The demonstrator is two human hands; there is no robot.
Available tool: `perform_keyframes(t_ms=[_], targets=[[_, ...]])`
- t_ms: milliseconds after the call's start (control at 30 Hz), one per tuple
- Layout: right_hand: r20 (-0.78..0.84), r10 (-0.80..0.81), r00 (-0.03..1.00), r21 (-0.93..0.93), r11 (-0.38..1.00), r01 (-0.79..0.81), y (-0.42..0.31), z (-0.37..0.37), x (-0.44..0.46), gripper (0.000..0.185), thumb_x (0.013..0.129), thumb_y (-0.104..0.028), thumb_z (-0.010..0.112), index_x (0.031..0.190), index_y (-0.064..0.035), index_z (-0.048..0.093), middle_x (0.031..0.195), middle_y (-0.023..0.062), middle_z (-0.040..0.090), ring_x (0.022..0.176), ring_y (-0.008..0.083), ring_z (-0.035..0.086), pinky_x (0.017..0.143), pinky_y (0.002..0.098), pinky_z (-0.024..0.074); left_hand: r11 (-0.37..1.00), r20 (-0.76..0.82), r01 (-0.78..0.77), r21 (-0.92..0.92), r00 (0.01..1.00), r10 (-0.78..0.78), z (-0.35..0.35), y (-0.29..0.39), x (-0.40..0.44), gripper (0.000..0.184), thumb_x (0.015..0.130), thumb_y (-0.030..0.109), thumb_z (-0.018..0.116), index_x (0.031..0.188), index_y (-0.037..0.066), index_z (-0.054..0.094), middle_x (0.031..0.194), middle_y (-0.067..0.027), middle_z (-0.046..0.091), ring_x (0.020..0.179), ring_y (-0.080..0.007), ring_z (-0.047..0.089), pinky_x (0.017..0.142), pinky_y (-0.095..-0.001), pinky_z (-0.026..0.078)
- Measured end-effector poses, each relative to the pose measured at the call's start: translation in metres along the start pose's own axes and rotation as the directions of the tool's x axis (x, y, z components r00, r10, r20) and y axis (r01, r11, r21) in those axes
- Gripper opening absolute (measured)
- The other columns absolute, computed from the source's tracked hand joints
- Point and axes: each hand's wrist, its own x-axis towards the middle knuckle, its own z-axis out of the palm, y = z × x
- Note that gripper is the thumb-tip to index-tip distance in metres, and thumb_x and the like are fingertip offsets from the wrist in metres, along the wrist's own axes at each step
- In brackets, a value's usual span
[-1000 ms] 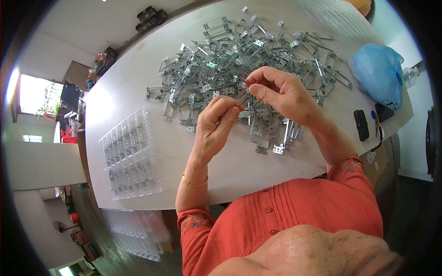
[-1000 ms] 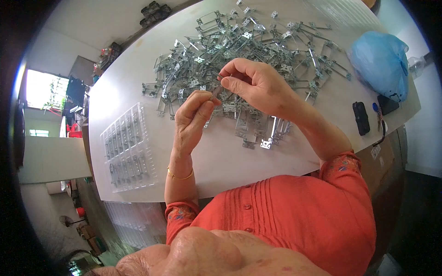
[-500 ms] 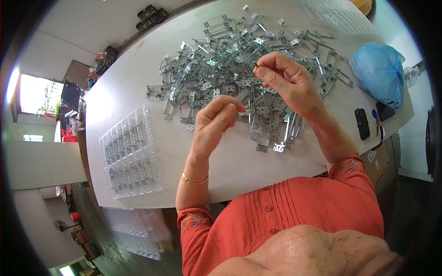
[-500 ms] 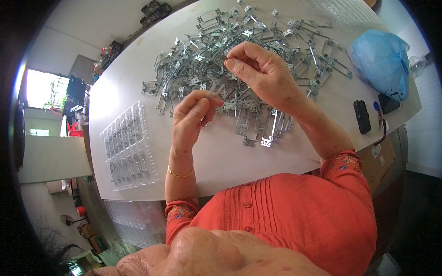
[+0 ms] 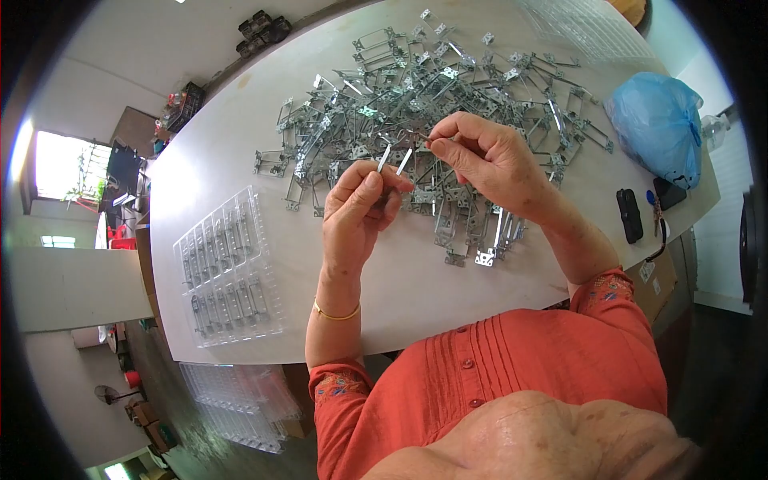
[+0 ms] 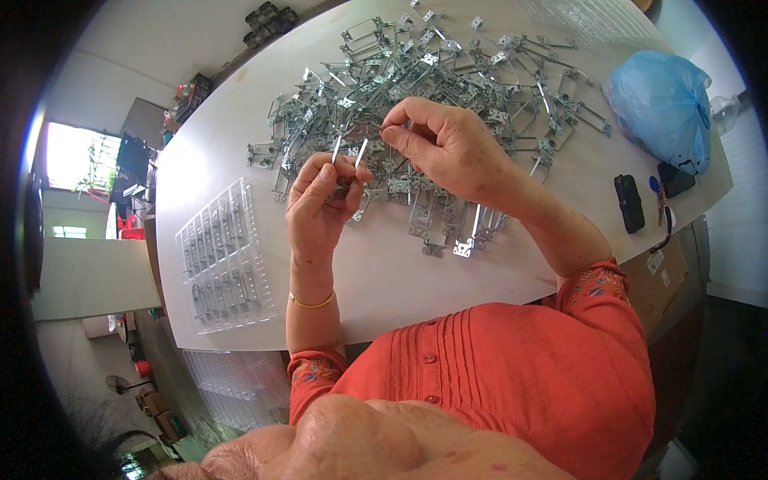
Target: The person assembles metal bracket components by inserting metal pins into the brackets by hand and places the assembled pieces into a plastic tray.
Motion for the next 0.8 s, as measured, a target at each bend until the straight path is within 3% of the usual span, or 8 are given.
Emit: perform_keyframes(t_ms=[300,400,500,600,800], targets=[[-0.017,-0.005,1.0,-0.007,1.0,0.005,-0.003,0.001,0.0,0.016,0.103,-0.018,0.064,0.107,-0.0028,0.065,0.074,-0.0039,0.059,0.065,0.004,0.054,0.058,0.0226,0.0451,0.967,0.078,-0.122,0.222,0.991,0.107,0.002,0.001,-0.001,0.023,0.108,0.019,0.053,0.107,0.002,0.068,0.098,-0.0065,0.071,0.066,-0.0053,0.048,0.054,-0.0199,0.035],[-0.023,0.015,1.0,0.036,0.999,-0.014,-0.005,0.001,0.0,0.016,0.103,-0.017,0.063,0.108,-0.0015,0.064,0.074,-0.002,0.061,0.066,0.005,0.056,0.059,0.0236,0.0471,0.947,0.098,-0.156,0.279,0.986,0.134,-0.001,-0.003,0.0,0.025,0.107,0.02,0.053,0.11,-0.001,0.067,0.105,-0.014,0.07,0.063,-0.0068,0.046,0.053,-0.0204,0.034],[0.016,0.032,0.999,0.051,0.998,-0.033,-0.005,-0.002,0.002,0.02,0.106,-0.019,0.059,0.116,-0.0014,0.062,0.076,-0.003,0.059,0.065,0.0035,0.052,0.058,0.0212,0.0433,0.934,0.089,-0.175,0.31,0.984,0.155,-0.001,-0.006,-0.001,0.023,0.107,0.018,0.055,0.112,-0.001,0.067,0.105,-0.0132,0.07,0.064,-0.0066,0.045,0.054,-0.021,0.035],[0.064,0.065,0.996,0.11,0.991,-0.072,-0.002,-0.003,0.002,0.023,0.107,-0.02,0.056,0.12,-0.0011,0.061,0.077,-0.0032,0.058,0.065,0.0031,0.05,0.057,0.02,0.0413,0.925,0.075,-0.111,0.363,0.993,0.09,0.004,-0.003,-0.005,0.018,0.106,0.014,0.057,0.11,0.002,0.069,0.098,0.0006,0.066,0.072,-0.0048,0.047,0.062,-0.0203,0.039],[0.164,0.133,0.977,0.248,0.954,-0.171,-0.003,-0.008,0.005,0.023,0.108,-0.017,0.051,0.12,-0.0001,0.06,0.079,-0.0005,0.062,0.066,0.0057,0.052,0.061,0.0227,0.0452,0.928,0.131,-0.08,0.364,0.991,0.035,0.004,-0.002,-0.005,0.013,0.104,0.011,0.059,0.107,0.003,0.068,0.101,0.002,0.064,0.077,-0.0046,0.045,0.069,-0.0209,0.04]])
